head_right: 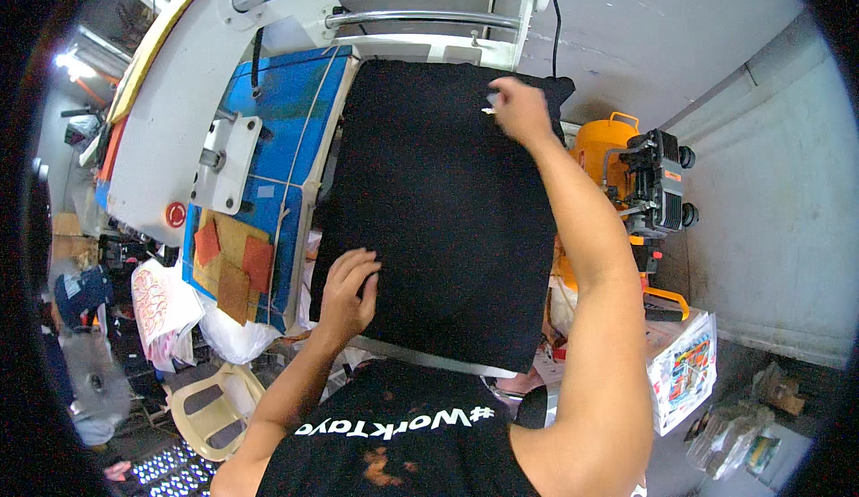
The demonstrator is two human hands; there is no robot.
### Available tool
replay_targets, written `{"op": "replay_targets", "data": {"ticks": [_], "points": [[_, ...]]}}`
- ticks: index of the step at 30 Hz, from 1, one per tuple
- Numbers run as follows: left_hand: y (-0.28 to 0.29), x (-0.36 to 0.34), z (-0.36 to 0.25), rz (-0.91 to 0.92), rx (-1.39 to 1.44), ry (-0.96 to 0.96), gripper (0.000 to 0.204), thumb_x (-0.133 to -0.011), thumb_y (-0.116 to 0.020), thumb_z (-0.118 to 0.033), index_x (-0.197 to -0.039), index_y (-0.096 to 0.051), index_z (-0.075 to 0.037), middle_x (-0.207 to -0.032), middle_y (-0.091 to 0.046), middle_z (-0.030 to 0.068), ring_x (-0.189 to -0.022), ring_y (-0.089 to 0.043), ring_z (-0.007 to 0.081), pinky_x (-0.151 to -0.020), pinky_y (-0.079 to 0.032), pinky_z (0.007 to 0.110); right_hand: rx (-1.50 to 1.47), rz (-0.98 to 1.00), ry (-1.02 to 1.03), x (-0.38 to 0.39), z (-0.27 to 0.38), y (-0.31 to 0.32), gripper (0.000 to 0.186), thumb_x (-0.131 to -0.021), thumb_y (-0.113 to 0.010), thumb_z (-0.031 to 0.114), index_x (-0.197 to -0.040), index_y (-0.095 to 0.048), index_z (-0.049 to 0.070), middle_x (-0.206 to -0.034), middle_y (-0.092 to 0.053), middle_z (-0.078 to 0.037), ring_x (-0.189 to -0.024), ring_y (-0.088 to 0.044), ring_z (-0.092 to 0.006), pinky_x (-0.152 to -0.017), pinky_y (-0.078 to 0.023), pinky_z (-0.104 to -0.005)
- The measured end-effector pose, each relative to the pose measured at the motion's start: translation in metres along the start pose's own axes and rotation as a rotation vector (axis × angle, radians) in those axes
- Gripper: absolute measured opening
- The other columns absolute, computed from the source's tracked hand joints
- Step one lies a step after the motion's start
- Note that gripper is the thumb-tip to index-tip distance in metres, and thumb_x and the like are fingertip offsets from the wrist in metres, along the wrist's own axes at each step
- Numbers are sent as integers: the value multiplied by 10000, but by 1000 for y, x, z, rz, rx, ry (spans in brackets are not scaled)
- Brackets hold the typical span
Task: The person places a black t-shirt on a heat press, aligns a colorful transfer sheet, and operates the press to apply the design. They then remove the finished shirt, place it on a nearby chair, and repeat the process with another t-shirt, trimming excess transfer material with scissors.
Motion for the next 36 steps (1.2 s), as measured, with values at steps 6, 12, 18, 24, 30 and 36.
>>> {"op": "replay_targets", "data": {"ticks": [6,12,18,24,30,36], "points": [[39,120,46,10,-32,258,173,-852,-690,-32,-1024,-710,-22,-1029,-705,161,-983,-660,360,-851,-517,453,-355,-662,-821,111,-148,119,241,-904,-649,156,-1048,-716,-24,-922,-743,-123,-826,-671,-195,-774,-533,-353],[16,294,173,-163,263,1078,176,-909,-668,-139,-990,-706,13,-899,-711,177,-803,-678,288,-719,-517,410,37,-126,-577,249,-50,102,125,-884,-659,92,-977,-681,12,-905,-695,-127,-775,-668,-196,-722,-548,-343],[-69,293,209,456,-148,445,289,-1015,-574,-254,-1120,-692,-13,-1021,-734,155,-874,-724,235,-753,-564,371,88,-22,161,138,129,-7,199,-949,-587,137,-1047,-737,50,-1033,-691,-156,-983,-683,-370,-881,-554,-439],[-32,297,192,227,-15,559,289,-985,-582,-238,-1102,-697,0,-968,-723,200,-936,-703,366,-827,-545,434,349,379,133,-22,183,-154,383,-878,-568,17,-1249,-653,57,-1395,-558,-169,-1098,-674,-437,-946,-560,-523],[106,386,172,-358,112,1102,229,-951,-598,-85,-1127,-687,32,-988,-736,162,-898,-700,220,-822,-540,342,188,520,290,-52,189,-211,794,-814,-560,-58,-1536,-468,262,-1648,-359,-76,-1302,-592,-341,-1016,-536,-466],[298,248,105,-746,-603,605,193,-1011,-630,-125,-1095,-690,39,-1051,-713,176,-1007,-677,321,-934,-508,400,99,113,57,76,149,-73,277,-924,-614,131,-1164,-725,49,-1222,-680,-183,-1034,-700,-373,-907,-568,-462]]}}
Point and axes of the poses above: each hand's wrist, its own x-axis away from the middle knuckle, its own y-axis out of the back of the hand, z = x × y, the point moved 9 cm from there along -x, towards the middle knuckle
